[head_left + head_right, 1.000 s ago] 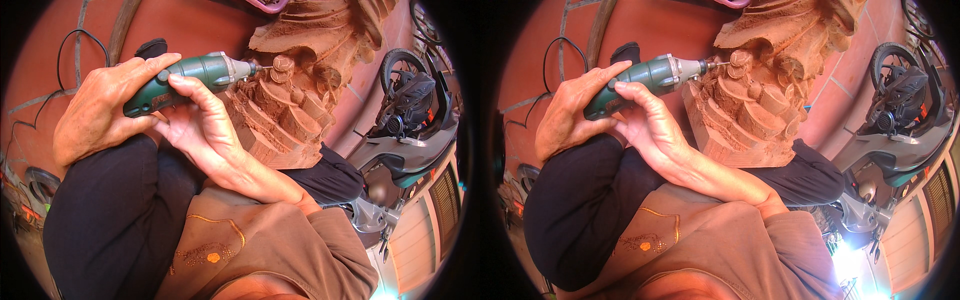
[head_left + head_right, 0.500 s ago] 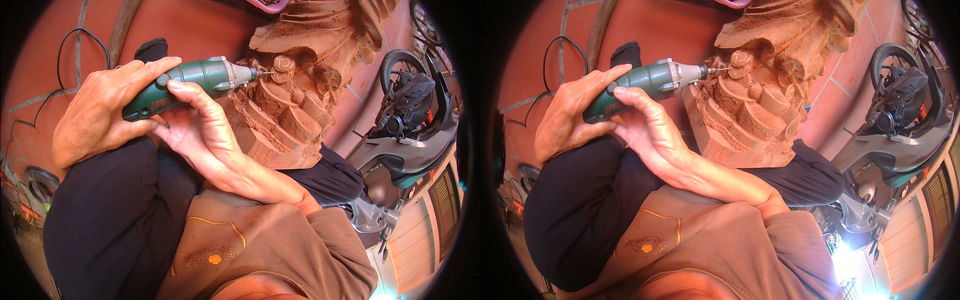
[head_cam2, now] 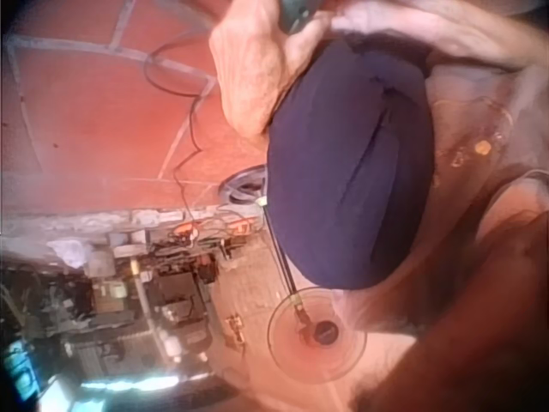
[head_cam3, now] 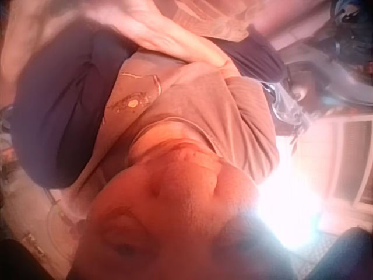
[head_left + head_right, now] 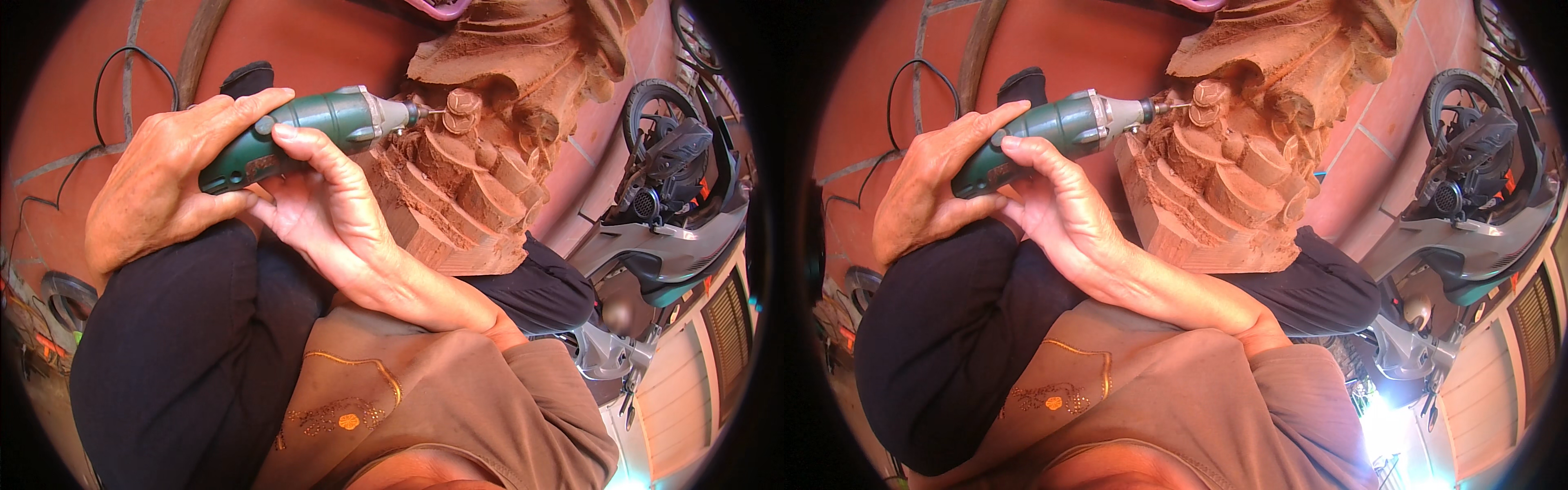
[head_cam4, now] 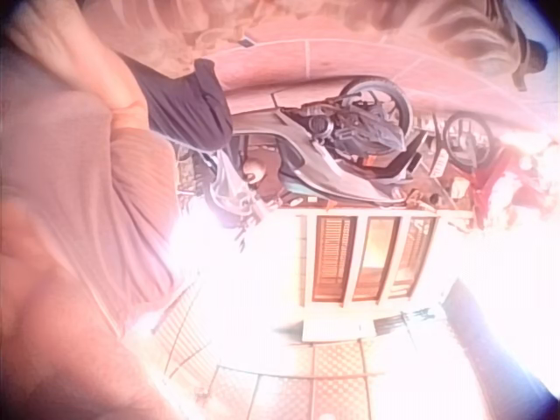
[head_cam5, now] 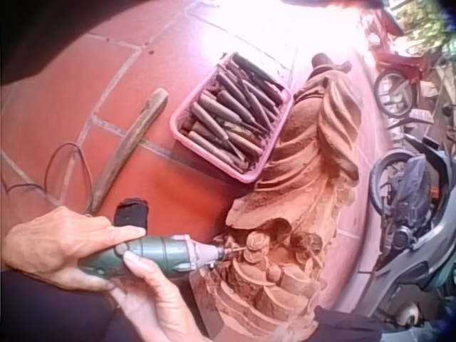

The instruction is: The person uses a green rotary tool to carve details into a wooden sculpture, focusing on layered sections. They hold the tool with both hands and adjust the angle to refine the surface, then set the tool down and reach for a chisel from a nearby tray.

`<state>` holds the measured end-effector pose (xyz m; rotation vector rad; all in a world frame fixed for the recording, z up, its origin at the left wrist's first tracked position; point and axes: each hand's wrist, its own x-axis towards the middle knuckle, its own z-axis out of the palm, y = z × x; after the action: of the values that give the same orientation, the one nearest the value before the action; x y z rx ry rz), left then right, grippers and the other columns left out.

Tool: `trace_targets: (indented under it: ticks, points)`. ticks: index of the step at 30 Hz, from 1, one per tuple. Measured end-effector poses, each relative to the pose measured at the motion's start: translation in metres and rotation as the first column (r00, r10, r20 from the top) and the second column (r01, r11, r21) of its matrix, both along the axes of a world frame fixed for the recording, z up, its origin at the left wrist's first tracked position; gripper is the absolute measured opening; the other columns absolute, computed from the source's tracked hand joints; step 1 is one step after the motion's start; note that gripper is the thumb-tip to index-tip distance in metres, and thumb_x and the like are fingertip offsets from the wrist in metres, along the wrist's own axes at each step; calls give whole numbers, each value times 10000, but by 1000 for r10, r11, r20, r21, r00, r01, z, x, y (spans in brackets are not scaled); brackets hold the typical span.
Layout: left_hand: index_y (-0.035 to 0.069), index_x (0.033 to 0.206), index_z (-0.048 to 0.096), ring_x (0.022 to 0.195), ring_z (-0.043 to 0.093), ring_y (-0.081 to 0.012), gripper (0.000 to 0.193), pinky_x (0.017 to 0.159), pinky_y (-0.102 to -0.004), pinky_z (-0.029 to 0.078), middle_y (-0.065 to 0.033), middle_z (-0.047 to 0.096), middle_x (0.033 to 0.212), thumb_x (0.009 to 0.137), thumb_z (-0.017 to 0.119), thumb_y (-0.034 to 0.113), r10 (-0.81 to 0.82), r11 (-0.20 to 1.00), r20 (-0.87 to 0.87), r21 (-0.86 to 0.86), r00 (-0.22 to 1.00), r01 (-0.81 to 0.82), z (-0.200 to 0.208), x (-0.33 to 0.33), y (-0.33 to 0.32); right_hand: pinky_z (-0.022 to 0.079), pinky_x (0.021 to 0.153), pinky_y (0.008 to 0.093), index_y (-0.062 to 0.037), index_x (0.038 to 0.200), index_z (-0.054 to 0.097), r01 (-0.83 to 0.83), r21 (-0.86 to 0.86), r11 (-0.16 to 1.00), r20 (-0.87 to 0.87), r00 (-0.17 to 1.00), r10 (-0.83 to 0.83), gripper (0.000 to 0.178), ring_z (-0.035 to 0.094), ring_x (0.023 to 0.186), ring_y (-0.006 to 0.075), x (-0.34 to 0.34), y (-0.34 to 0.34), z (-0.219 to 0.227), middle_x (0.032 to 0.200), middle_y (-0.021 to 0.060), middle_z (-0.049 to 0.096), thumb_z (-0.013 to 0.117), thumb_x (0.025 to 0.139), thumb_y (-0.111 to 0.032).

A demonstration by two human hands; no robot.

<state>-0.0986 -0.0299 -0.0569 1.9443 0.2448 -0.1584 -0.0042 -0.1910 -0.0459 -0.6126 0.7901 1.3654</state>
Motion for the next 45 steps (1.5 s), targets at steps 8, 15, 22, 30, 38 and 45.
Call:
trace_targets:
  ticks: [8,15,22,30,38,45]
  points:
    - [68,1388,544,975,661,-395,787,816,-442,541,-191,674,1123,641,792,96,4,1000,4,1,1000,-4,1,-2,-1,458,1010,379,-92,1151,597,-8,-10,1000,14,1000,8,293,608,1073,150,-1,0,5,1110,29,643,722,897,-165]
    - [70,1383,549,980,660,-395,797,817,-440,542,-190,675,1121,627,800,84,17,1000,16,23,1000,-17,-1,-2,-2,466,1015,396,-88,1158,588,2,-11,1000,5,1000,-2,307,602,1091,170,0,2,3,1112,32,632,725,895,-167]
    - [70,1384,547,969,662,-398,792,812,-442,542,-191,675,1119,631,793,79,7,1000,16,7,1000,-7,-1,-1,-1,466,1016,398,-87,1157,586,7,-6,1000,12,1000,-7,306,600,1090,169,0,0,1,1117,32,629,723,895,-164]
    - [73,1393,540,936,664,-399,784,799,-444,538,-189,672,1097,650,789,99,-9,1000,-6,2,1000,9,2,-2,0,460,1005,379,-90,1165,588,-10,0,1000,3,1000,10,305,608,1067,151,-1,-1,2,1109,36,641,718,902,-174]
    - [70,1388,544,911,666,-391,777,777,-444,536,-184,671,1058,652,789,105,1,1000,13,13,1000,-1,1,-5,-2,462,1009,384,-84,1169,588,3,7,1000,-13,1000,-3,304,615,1061,154,-4,-2,2,1105,39,648,715,907,-171]
    - [56,1380,548,906,669,-385,769,778,-440,536,-187,672,1055,648,778,101,-23,1000,17,18,1000,23,3,-5,-1,494,1021,399,-99,1147,606,14,-6,1000,-26,1000,-14,267,625,1090,203,-6,-4,4,1126,61,664,718,911,-154]
